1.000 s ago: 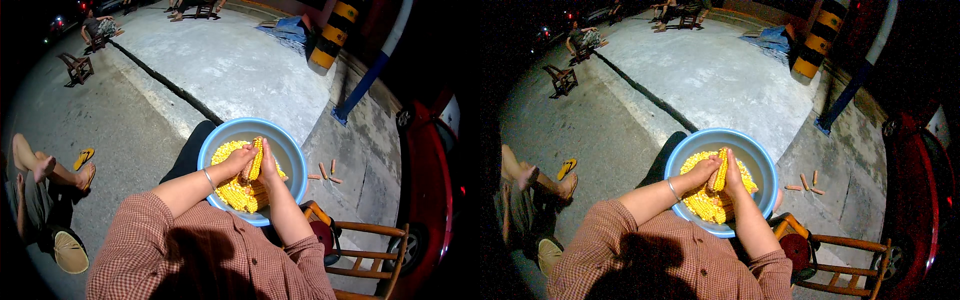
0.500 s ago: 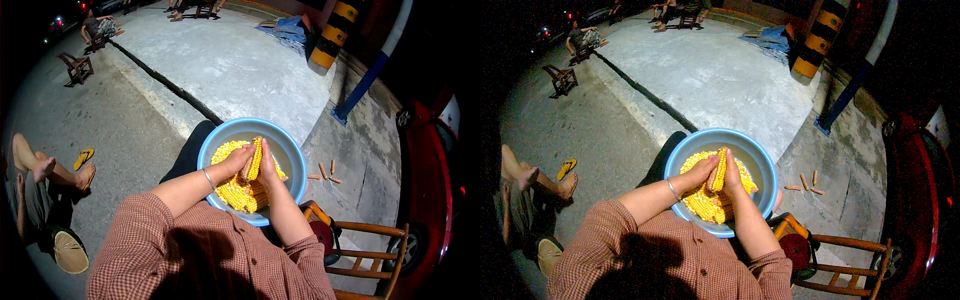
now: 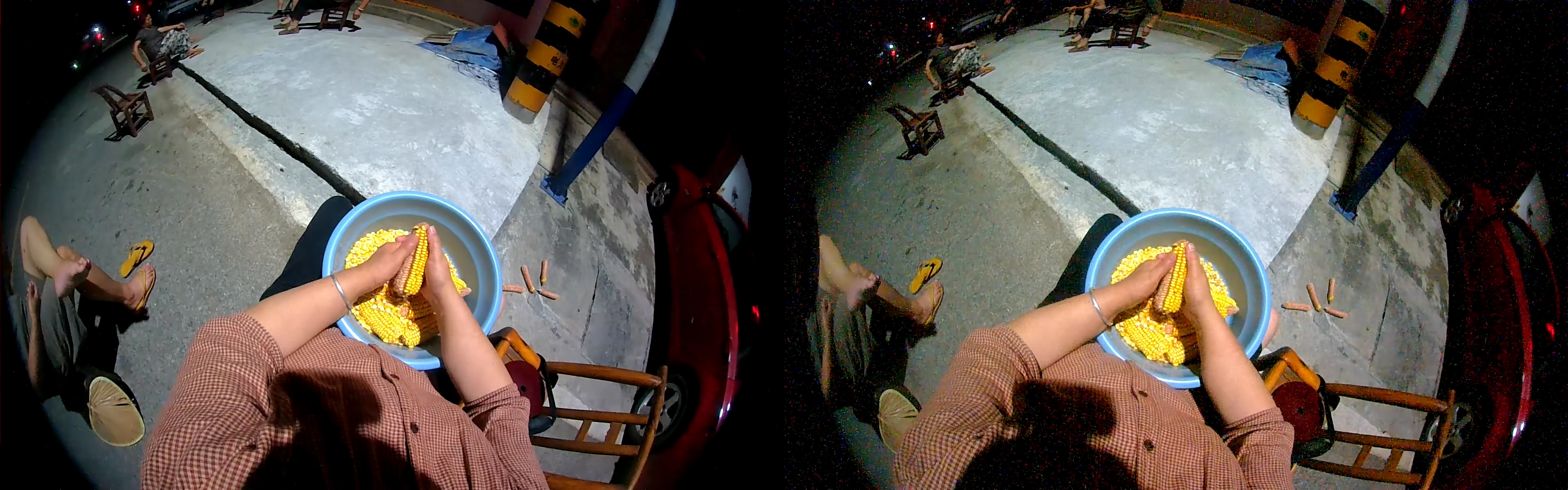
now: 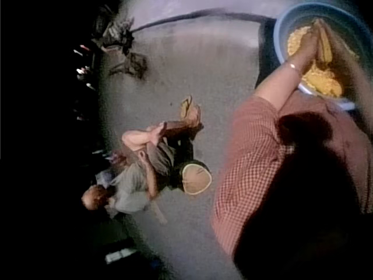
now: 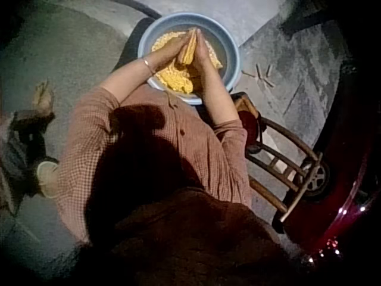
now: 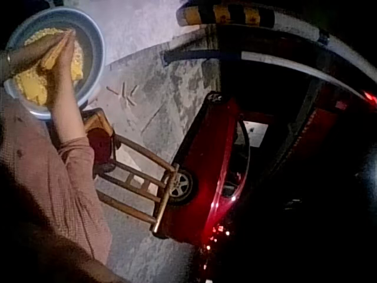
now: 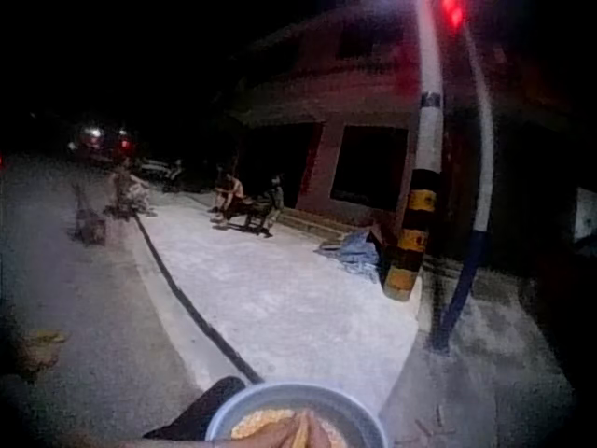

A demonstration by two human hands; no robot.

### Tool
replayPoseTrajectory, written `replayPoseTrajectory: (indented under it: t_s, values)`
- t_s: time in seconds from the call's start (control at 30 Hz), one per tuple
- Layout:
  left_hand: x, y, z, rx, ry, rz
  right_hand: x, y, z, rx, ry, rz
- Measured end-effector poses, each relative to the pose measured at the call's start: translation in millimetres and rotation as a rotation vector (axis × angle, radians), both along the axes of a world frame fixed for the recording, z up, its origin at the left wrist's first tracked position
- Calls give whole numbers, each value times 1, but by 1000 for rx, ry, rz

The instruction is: The person strips kernels from a corn cob into a basin by hand and then removes kernels from another corn cob.

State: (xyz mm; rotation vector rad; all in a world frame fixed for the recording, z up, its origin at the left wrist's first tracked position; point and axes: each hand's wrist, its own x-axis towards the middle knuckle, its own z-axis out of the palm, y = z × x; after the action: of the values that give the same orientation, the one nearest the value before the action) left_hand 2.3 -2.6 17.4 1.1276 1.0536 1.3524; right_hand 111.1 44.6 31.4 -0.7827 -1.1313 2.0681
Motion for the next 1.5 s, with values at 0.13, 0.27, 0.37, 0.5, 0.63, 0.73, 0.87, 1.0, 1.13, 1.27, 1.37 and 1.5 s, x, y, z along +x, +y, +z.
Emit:
replayPoseTrajectory:
  t_s: [0.13,0.27,0.37,0.5,0.63,0.73,0.87,1.0,1.13,1.27,1.37,1.5]
  values:
    - [-3,2,-4,-120,-47,-43,-1,-6,10,-43,81,-32]
    - [1,-1,4,-109,-132,-36,-3,1,-7,-21,39,-109]
    - [2,5,-3,-86,-110,-14,-1,4,-11,146,-21,9]
    - [0,5,-6,-85,-117,-19,-1,1,-4,-13,71,17]
    - [-5,6,-11,-120,-97,-43,-2,4,-8,-67,116,-5]
    - [-6,4,-8,-146,-90,-56,-4,-3,-1,-20,31,-44]
    - [2,4,-5,-64,-130,-1,-1,17,-33,217,-61,-38]
    - [-4,6,-12,-110,-192,-58,-1,6,-18,193,-35,-58]
    - [-7,10,-22,-80,-155,-60,-3,-2,-5,92,16,-67]
    - [-3,-2,3,-178,-178,-38,-1,1,-8,87,-10,5]
    - [1,-7,15,-172,-222,-53,-2,3,-14,213,-67,-52]
    - [-1,-7,13,-145,-246,-88,1,12,-25,158,18,-5]
